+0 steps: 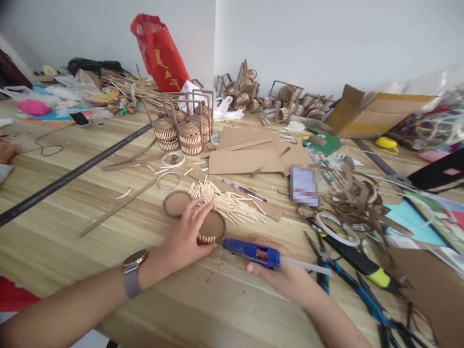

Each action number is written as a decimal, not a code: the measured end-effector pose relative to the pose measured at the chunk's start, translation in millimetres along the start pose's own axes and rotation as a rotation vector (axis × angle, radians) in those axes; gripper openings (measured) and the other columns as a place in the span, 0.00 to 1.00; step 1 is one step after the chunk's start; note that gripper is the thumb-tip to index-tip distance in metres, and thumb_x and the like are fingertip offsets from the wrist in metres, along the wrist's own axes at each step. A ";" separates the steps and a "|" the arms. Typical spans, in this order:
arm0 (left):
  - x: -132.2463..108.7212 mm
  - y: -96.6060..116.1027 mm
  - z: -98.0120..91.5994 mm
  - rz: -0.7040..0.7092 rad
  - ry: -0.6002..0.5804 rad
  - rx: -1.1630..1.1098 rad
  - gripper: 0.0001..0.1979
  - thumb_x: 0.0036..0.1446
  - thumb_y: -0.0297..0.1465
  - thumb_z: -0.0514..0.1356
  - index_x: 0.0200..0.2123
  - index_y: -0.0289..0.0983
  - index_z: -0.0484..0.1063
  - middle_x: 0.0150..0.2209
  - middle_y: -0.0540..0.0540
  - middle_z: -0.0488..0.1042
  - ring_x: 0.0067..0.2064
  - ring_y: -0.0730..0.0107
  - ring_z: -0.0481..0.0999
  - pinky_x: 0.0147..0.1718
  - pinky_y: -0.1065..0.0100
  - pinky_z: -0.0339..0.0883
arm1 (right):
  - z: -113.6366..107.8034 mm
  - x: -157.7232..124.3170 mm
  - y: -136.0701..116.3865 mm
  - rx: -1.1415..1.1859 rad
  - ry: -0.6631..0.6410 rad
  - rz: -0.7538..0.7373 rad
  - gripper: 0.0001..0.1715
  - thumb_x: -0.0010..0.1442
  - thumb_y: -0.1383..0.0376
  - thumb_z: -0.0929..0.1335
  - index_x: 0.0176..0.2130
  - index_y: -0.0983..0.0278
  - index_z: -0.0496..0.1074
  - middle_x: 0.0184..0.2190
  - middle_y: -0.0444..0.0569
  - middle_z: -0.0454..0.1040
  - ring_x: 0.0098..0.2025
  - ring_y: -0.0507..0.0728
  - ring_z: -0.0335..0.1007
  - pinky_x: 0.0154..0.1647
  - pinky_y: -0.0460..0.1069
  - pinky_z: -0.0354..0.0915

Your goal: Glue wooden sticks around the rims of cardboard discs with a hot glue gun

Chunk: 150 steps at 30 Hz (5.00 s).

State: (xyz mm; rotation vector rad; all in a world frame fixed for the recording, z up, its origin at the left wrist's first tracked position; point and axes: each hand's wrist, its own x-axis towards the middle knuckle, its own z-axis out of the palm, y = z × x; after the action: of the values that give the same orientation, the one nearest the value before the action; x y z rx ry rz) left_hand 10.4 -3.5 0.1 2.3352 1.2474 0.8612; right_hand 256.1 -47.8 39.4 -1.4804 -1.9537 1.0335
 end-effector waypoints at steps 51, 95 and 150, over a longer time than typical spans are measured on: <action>-0.9 -0.3 -1.9 0.017 -0.021 -0.017 0.48 0.47 0.25 0.69 0.65 0.44 0.46 0.63 0.37 0.49 0.66 0.50 0.53 0.61 0.50 0.58 | 25.3 -9.4 13.7 -0.251 0.207 -0.108 0.12 0.57 0.55 0.68 0.27 0.59 0.71 0.27 0.47 0.76 0.31 0.58 0.75 0.31 0.49 0.71; -0.1 -0.8 -1.4 0.021 -0.029 -0.011 0.47 0.47 0.26 0.68 0.65 0.45 0.46 0.63 0.36 0.49 0.66 0.44 0.54 0.60 0.45 0.58 | -29.7 69.0 7.5 -0.825 0.124 -0.056 0.10 0.63 0.68 0.62 0.37 0.64 0.73 0.35 0.52 0.78 0.40 0.59 0.74 0.40 0.49 0.64; -0.1 -4.2 1.8 0.065 -0.021 -0.033 0.47 0.49 0.29 0.69 0.66 0.44 0.45 0.62 0.35 0.50 0.65 0.45 0.54 0.60 0.45 0.58 | 33.8 44.4 -30.4 -0.380 -0.071 -0.256 0.11 0.62 0.73 0.65 0.31 0.64 0.75 0.29 0.48 0.74 0.35 0.56 0.70 0.35 0.47 0.63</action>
State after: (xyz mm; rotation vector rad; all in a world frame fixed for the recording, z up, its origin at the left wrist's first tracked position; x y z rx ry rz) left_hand 8.9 -1.3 -3.6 2.3634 1.1463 0.8693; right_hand 199.5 -19.0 40.3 -1.3399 -2.4153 0.6363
